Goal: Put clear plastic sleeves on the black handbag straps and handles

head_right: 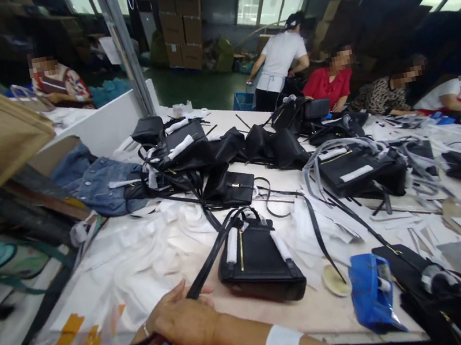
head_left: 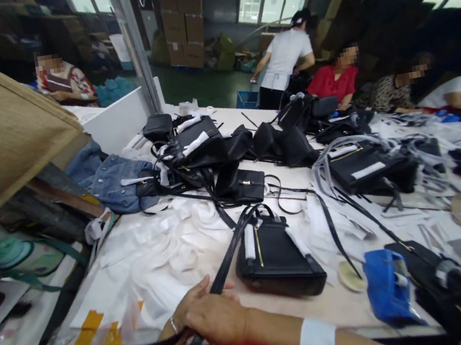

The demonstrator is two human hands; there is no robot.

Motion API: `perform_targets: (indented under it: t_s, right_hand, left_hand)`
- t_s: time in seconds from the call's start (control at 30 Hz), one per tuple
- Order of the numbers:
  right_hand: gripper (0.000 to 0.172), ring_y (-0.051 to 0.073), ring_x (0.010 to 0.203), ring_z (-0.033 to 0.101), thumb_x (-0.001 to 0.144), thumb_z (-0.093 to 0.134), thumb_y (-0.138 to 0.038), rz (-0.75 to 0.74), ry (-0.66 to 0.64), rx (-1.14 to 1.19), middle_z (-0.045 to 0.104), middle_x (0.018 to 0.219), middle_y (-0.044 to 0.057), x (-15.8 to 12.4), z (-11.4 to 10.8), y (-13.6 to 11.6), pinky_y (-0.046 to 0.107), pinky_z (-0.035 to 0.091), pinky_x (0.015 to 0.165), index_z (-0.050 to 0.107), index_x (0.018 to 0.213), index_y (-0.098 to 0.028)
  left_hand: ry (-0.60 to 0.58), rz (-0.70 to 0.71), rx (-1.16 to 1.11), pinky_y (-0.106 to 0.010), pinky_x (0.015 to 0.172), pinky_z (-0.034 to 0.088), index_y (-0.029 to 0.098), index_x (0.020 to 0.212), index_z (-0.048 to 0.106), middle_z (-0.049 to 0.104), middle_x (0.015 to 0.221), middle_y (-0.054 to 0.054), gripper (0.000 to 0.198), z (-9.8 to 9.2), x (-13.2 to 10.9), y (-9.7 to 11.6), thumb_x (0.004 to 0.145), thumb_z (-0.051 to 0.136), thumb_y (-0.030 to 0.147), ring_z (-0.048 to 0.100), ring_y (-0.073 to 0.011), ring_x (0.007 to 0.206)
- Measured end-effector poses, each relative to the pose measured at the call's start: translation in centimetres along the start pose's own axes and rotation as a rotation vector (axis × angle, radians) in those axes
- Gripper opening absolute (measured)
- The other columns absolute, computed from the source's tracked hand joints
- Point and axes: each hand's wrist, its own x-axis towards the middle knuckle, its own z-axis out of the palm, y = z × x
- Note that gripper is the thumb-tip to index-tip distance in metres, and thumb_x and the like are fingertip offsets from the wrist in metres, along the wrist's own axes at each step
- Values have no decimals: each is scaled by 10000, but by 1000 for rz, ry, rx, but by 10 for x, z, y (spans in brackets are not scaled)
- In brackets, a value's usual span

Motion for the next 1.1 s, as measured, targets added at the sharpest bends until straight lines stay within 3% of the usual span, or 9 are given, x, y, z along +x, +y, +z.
perform_targets:
  t_s: [0.17, 0.33, 0.47, 0.63, 0.8, 0.87, 0.97, 1.03, 1.1]
  right_hand:
    - [240, 172, 1001, 532, 920, 355, -241, -133, 52, -167, 640, 1018, 60, -37, 0, -8, 328, 393, 888, 568, 1025, -201]
    - [324, 254, 1242, 356, 890, 428, -174, 313, 98, -343, 499, 1270, 153, -83, -12, 16, 439, 295, 1017, 491, 1201, -111]
    - [211, 283, 1243, 334, 899, 410, -170, 380, -5, -477, 539, 1193, 125, -110, -7, 36, 497, 241, 1040, 606, 955, -117]
    - [174, 266, 1174, 387, 885, 434, -170, 399, 12, -443, 588, 1062, 93, -121, -17, 35, 495, 260, 1018, 601, 918, -140]
    - [184, 185, 1076, 480, 887, 461, -237, 452, 267, -193, 602, 1088, 72, -153, -39, 23, 340, 358, 929, 569, 1028, -190]
    - [196, 155, 978, 538, 912, 412, -249, 661, 477, -89, 630, 1024, 59, -189, -43, 26, 276, 388, 849, 567, 1022, -200]
    - [259, 146, 723, 588, 928, 370, -336, 1202, 731, -21, 654, 768, 35, -268, -41, 46, 244, 398, 685, 579, 872, -193]
    - [341, 162, 614, 582, 900, 384, -443, 1544, 762, -30, 632, 634, 27, -326, -34, 66, 250, 381, 609, 575, 768, -193]
    - [376, 192, 634, 605, 885, 370, -475, 1716, 669, -18, 643, 628, 41, -376, -25, 85, 263, 384, 599, 590, 773, -192]
  left_hand:
    - [-114, -50, -267, -239, 610, 442, 131, 905, 612, 587, 645, -13, 250, -16, 4, -15, 742, 639, 318, 571, -123, 594]
    - [71, 65, -249, -229, 626, 450, 145, 876, 560, 553, 659, 20, 268, -28, 42, -34, 724, 655, 344, 540, -87, 587]
    - [153, -8, -123, -221, 534, 441, 147, 886, 541, 527, 619, 37, 286, -23, 85, -50, 696, 651, 331, 520, -84, 513]
    - [169, 43, 178, -237, 532, 452, 150, 903, 539, 552, 644, 13, 261, -2, 142, -46, 729, 577, 341, 540, -104, 539]
    - [304, 95, 516, -316, 638, 477, 167, 845, 553, 571, 658, -11, 179, 6, 174, -36, 755, 510, 315, 584, -169, 638]
    - [356, 105, 631, -357, 712, 466, 175, 765, 557, 565, 660, -24, 131, 6, 178, -37, 736, 528, 300, 594, -220, 739]
    - [423, 134, 795, -416, 857, 412, 179, 742, 558, 571, 761, -64, 128, 8, 180, -43, 722, 549, 305, 553, -304, 961]
    - [458, 183, 962, -433, 921, 377, 157, 872, 570, 574, 893, -105, 195, 13, 179, -47, 748, 518, 297, 507, -325, 1060]
    - [489, 253, 1137, -427, 969, 357, 126, 1054, 532, 555, 1030, -139, 315, 19, 172, -52, 782, 471, 273, 473, -313, 1121]
